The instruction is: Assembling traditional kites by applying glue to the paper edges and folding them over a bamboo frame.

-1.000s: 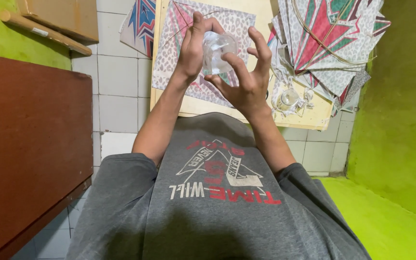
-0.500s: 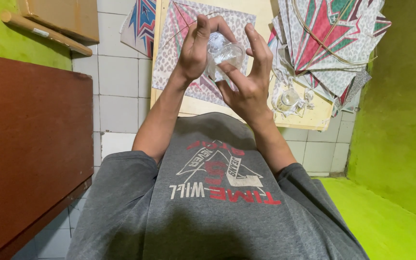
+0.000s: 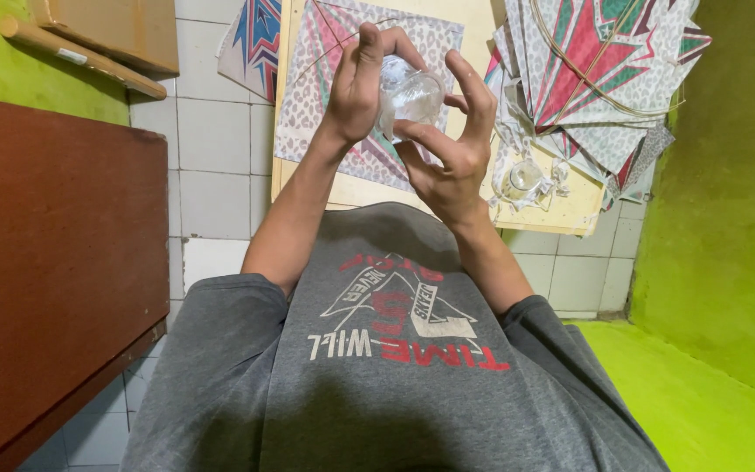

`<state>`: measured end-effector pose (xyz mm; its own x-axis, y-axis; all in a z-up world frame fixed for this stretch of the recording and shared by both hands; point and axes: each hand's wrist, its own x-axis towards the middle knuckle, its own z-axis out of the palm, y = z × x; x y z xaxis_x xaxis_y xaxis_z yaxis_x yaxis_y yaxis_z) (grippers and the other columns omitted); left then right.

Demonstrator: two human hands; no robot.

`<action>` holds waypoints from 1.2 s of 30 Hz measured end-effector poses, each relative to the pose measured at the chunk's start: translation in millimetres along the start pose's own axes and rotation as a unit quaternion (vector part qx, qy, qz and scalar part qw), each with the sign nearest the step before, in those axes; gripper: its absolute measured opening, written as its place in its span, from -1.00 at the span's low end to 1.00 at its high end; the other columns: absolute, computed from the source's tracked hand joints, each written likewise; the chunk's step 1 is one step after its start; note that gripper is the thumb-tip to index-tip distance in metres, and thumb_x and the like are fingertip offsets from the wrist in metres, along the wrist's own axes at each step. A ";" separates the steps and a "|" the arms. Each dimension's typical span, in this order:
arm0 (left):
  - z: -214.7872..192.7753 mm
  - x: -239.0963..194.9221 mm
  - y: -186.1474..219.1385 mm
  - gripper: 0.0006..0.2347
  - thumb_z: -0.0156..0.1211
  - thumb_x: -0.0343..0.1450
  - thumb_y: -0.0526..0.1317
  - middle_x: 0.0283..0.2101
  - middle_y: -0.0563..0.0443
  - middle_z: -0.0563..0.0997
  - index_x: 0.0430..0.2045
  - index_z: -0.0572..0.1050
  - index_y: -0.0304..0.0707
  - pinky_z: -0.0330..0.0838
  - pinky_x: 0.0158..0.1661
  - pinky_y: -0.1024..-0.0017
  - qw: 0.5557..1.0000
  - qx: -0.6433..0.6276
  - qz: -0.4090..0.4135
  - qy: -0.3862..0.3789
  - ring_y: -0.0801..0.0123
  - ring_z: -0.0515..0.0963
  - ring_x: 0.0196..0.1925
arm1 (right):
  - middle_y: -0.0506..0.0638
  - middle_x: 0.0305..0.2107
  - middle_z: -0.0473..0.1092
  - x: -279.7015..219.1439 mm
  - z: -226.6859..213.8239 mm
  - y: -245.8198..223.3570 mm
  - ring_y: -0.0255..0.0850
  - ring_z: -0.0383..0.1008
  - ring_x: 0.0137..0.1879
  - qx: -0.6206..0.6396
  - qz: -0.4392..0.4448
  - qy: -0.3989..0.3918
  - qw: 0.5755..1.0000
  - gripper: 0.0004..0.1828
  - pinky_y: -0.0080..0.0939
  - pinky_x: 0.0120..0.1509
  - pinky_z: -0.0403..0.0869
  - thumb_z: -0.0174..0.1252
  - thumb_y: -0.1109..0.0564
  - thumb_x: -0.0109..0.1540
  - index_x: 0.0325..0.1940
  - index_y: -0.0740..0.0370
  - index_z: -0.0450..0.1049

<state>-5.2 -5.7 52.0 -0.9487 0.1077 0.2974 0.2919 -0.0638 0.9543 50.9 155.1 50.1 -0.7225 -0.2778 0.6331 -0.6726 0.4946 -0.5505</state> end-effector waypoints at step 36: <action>30.0 16.4 -31.6 -0.39 -0.52 0.39 0.36 -0.68 0.16 0.38 -0.63 0.38 -0.13 0.19 -0.45 0.54 0.980 -0.038 -0.184 0.070 0.55 0.27 -0.63 | 0.18 0.41 -0.03 -6.8 2.8 39.8 0.18 0.06 0.59 0.039 0.099 -0.023 0.994 -0.74 0.17 0.58 0.42 0.43 0.13 0.32 -0.02 0.20 0.50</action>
<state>-26.3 27.8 27.6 -0.9969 -0.0003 -0.0784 -0.0778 -0.1199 0.9897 28.5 174.4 22.4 -0.8469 -0.2199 0.4842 -0.5262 0.4790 -0.7026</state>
